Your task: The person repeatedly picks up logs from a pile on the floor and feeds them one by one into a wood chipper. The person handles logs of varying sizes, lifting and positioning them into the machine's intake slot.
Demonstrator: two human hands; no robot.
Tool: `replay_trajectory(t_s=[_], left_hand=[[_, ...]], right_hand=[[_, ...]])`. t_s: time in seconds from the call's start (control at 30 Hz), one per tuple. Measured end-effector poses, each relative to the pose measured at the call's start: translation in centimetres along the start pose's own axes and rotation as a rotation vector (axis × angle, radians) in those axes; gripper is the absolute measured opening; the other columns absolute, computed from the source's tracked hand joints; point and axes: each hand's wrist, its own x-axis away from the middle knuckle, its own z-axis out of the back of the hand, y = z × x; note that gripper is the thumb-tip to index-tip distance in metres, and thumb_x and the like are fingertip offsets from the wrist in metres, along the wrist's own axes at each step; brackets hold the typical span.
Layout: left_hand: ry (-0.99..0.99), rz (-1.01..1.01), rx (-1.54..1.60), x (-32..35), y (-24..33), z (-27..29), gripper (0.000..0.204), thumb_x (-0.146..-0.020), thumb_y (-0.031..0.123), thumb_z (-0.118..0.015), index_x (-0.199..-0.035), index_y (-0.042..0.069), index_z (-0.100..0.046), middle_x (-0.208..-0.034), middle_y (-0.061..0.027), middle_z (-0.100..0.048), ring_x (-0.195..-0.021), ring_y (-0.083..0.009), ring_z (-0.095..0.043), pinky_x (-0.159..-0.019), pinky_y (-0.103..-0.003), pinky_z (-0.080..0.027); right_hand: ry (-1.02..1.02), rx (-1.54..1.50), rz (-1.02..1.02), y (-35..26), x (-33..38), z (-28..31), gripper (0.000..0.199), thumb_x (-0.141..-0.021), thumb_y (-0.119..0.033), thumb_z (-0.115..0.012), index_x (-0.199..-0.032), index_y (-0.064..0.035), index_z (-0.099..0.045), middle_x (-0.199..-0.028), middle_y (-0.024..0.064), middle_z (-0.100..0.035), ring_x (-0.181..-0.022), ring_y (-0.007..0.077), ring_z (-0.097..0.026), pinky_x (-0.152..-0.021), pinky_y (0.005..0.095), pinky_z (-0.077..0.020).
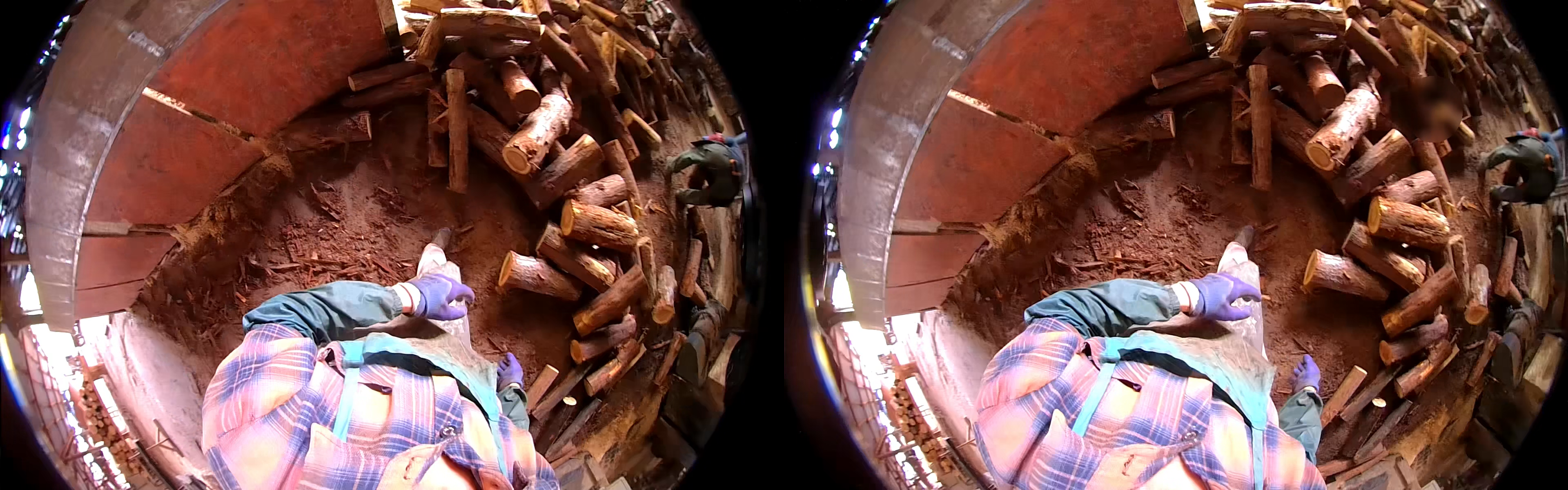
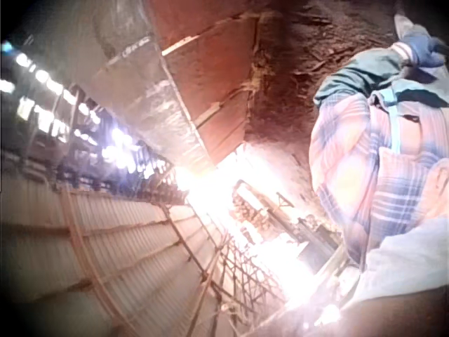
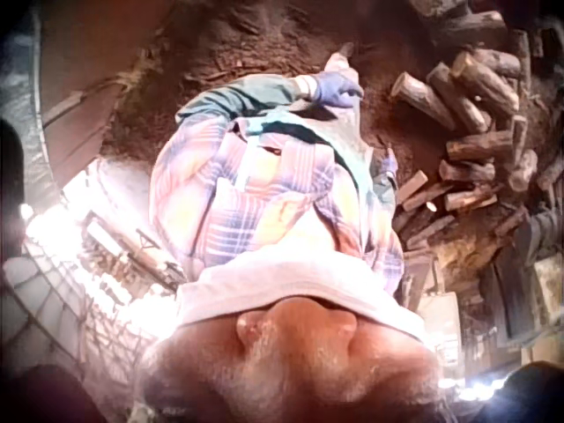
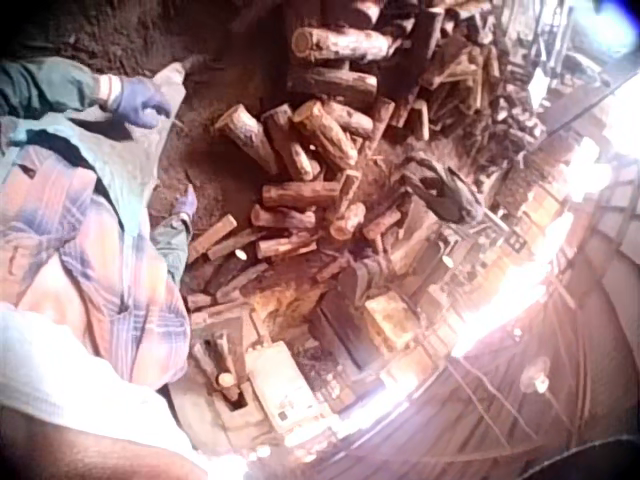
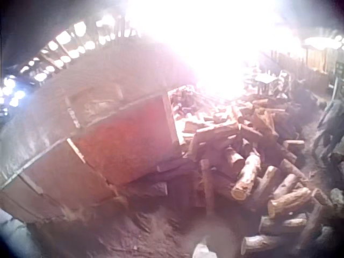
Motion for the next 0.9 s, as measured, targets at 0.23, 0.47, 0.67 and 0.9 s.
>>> replay_trajectory(t_s=[0.23,0.47,0.67,0.9], left_hand=[[0.073,0.329,0.127,-1.7,-13.4,17.7,0.052,-0.089,0.044,-0.063,-0.132,0.014,-0.057,-0.116,-0.0175,-0.067,-0.109,-0.0305,-0.065,-0.095,-0.041,-0.051],[0.011,0.56,-0.1,-4.3,-36.7,36.2,0.076,-0.084,0.054,-0.07,-0.142,0.011,-0.047,-0.132,-0.0179,-0.059,-0.12,-0.0311,-0.058,-0.105,-0.042,-0.045],[0.407,0.762,0.355,-13.5,-72.7,50.5,0.085,-0.084,0.056,-0.071,-0.145,0.004,-0.043,-0.138,-0.019,-0.054,-0.13,-0.0286,-0.049,-0.108,-0.039,-0.038],[0.393,0.676,-0.24,-24.5,-96.8,61.3,0.081,-0.095,0.052,-0.054,-0.155,0.008,-0.02,-0.16,-0.0158,-0.023,-0.145,-0.0326,-0.024,-0.117,-0.039,-0.029]], right_hand=[[-0.048,0.234,0.2,-20.3,-1.8,-22.9,0.027,-0.091,-0.047,-0.061,-0.083,-0.0228,-0.051,-0.061,-0.0054,-0.042,-0.047,0.0139,-0.036,-0.042,0.0307,-0.0288],[-0.471,0.259,0.435,-37.0,2.4,-57.6,0.05,-0.092,-0.044,-0.066,-0.134,-0.0173,-0.056,-0.12,0.0023,-0.066,-0.101,0.0157,-0.06,-0.084,0.0308,-0.0461],[-0.532,0.094,0.306,-31.6,-5.1,-81.1,0.051,-0.095,-0.034,-0.064,-0.138,-0.0095,-0.052,-0.123,0.0084,-0.065,-0.105,0.0174,-0.064,-0.087,0.0309,-0.051],[-0.651,-0.089,0.142,-27.7,-14.8,-110.8,0.068,-0.093,-0.04,-0.066,-0.148,-0.0097,-0.038,-0.136,0.0087,-0.054,-0.115,0.0198,-0.058,-0.094,0.0339,-0.0478]])
